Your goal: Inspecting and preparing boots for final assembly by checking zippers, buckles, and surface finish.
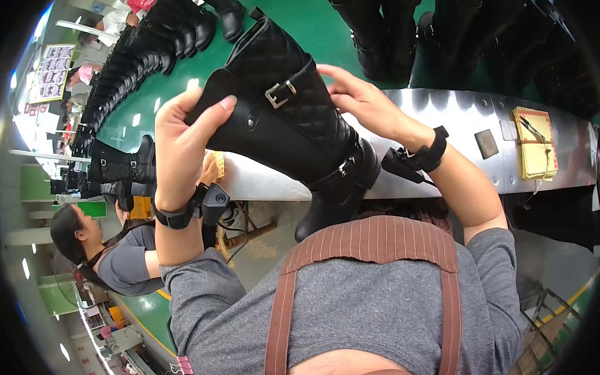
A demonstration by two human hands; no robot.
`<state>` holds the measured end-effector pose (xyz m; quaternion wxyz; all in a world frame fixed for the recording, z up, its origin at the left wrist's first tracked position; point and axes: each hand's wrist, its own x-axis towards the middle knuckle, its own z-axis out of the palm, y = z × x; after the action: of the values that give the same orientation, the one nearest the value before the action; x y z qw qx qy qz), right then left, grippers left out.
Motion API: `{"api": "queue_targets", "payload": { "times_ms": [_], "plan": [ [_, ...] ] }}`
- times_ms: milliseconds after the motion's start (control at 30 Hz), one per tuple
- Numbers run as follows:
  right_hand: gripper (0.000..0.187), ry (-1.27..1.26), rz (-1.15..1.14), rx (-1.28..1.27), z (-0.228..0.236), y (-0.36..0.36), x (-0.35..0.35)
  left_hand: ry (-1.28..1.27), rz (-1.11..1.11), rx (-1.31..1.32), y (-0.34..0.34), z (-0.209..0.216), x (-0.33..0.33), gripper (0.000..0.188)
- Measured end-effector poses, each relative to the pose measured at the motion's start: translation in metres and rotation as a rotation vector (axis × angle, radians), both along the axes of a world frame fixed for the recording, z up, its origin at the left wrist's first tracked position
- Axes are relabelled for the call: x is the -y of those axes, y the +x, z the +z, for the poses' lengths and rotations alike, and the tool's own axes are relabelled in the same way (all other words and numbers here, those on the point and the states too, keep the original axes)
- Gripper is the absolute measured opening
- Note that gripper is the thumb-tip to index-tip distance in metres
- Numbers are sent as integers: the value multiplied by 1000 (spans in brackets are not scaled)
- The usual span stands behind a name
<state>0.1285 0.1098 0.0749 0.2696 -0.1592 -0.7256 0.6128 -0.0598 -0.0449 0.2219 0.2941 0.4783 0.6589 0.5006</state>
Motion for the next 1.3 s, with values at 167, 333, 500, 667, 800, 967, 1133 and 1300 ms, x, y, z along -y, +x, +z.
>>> {"api": "queue_targets", "payload": {
  "times_ms": [167,333,500,667,800,967,1133,1300],
  "plan": [
    [43,101,-259,106,-35,47,-3,112,136,-274,-26,13,-2,21],
    [27,94,-515,297,-63,117,26,395,154,-895,-114,26,-81,37],
    [19,207,-731,397,-101,151,63,412,309,-1251,-195,6,-203,31],
    [14,657,-718,480,-109,142,62,457,423,-1364,-281,-32,-326,29],
    [16,648,-775,529,-120,137,61,300,564,-1431,-325,-81,-383,41],
    [19,635,-791,622,-120,137,68,294,787,-1307,-301,-94,-419,67],
    [19,657,-782,587,-111,130,59,747,588,-1204,-228,-82,-357,65],
    [14,644,-777,624,-111,136,59,1188,-60,-353,-45,-53,-249,58]
  ]
}}
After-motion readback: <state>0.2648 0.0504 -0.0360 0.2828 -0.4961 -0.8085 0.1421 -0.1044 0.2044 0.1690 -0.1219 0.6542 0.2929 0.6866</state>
